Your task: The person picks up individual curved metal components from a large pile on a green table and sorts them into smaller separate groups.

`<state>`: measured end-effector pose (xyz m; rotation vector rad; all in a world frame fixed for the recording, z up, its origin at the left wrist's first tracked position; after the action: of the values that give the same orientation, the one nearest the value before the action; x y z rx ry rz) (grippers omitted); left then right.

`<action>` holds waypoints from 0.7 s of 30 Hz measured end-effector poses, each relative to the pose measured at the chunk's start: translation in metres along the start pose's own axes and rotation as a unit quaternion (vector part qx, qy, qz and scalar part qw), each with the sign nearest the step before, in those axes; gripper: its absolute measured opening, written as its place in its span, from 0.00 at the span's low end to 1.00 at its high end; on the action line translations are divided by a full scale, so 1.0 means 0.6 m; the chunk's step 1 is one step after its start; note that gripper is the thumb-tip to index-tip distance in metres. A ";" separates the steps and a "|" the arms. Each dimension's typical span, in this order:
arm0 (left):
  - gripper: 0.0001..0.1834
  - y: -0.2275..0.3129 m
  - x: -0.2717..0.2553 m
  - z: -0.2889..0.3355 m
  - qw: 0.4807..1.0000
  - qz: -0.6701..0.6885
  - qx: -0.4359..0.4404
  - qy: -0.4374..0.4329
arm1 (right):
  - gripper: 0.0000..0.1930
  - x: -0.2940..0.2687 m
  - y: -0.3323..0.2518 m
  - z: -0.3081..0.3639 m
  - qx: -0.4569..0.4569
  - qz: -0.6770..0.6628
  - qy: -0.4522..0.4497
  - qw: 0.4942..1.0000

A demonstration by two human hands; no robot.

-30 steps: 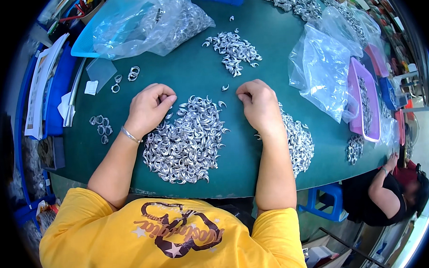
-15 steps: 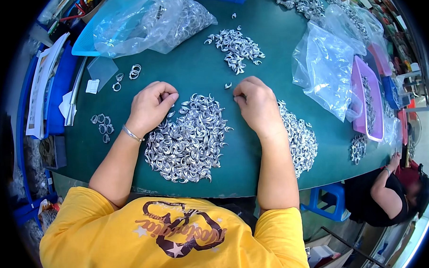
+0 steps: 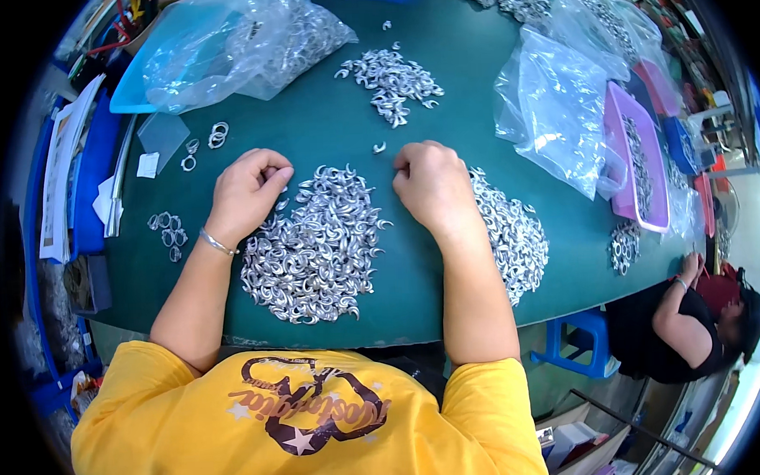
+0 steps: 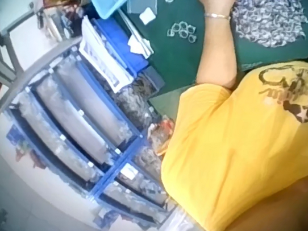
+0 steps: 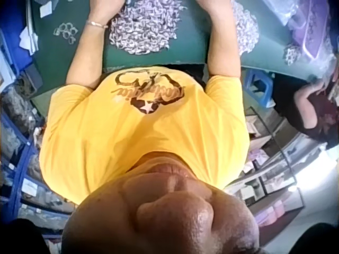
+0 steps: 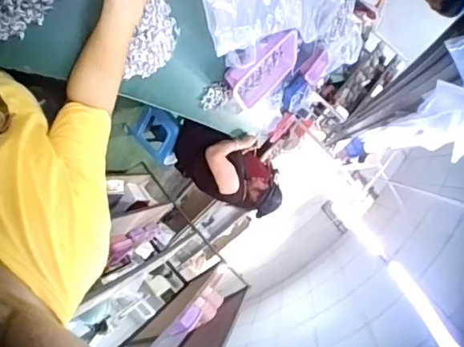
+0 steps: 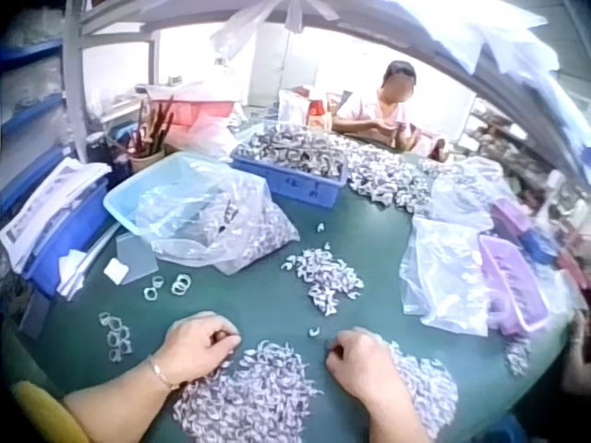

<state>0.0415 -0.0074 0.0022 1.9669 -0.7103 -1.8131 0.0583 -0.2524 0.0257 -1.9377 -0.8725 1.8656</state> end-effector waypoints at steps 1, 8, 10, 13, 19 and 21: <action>0.05 -0.002 0.001 -0.001 1.000 -0.004 -0.002 -0.001 | 0.07 -0.017 0.003 0.003 0.004 0.003 0.003 1.000; 0.05 -0.003 -0.001 0.000 1.000 -0.004 -0.012 -0.004 | 0.07 -0.128 0.062 0.038 0.130 -0.010 0.055 0.990; 0.05 -0.001 0.001 0.001 1.000 0.002 -0.010 -0.002 | 0.07 -0.109 0.045 0.025 0.021 -0.040 0.086 0.995; 0.05 0.004 0.001 0.001 1.000 0.008 -0.009 -0.006 | 0.09 -0.034 0.004 0.004 -0.140 -0.049 0.094 0.985; 0.04 -0.004 0.001 0.004 1.000 0.006 0.006 0.005 | 0.09 0.022 -0.005 -0.020 -0.135 -0.056 0.015 0.989; 0.04 0.001 -0.001 0.004 1.000 0.013 -0.011 -0.002 | 0.08 0.010 0.005 -0.012 -0.121 -0.108 0.000 0.987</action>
<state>0.0390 -0.0072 0.0027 1.9309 -0.7106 -1.8031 0.0658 -0.2497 0.0197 -1.8858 -1.3062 1.6998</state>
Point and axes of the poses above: each hand's wrist, its own z-axis away from the middle knuckle, its own x-axis out of the palm, y = z × x, the point moved 4 cm from there along -z, towards the middle knuckle, and after that the axes turned 8 degrees about -z, right-handed, at the moved point
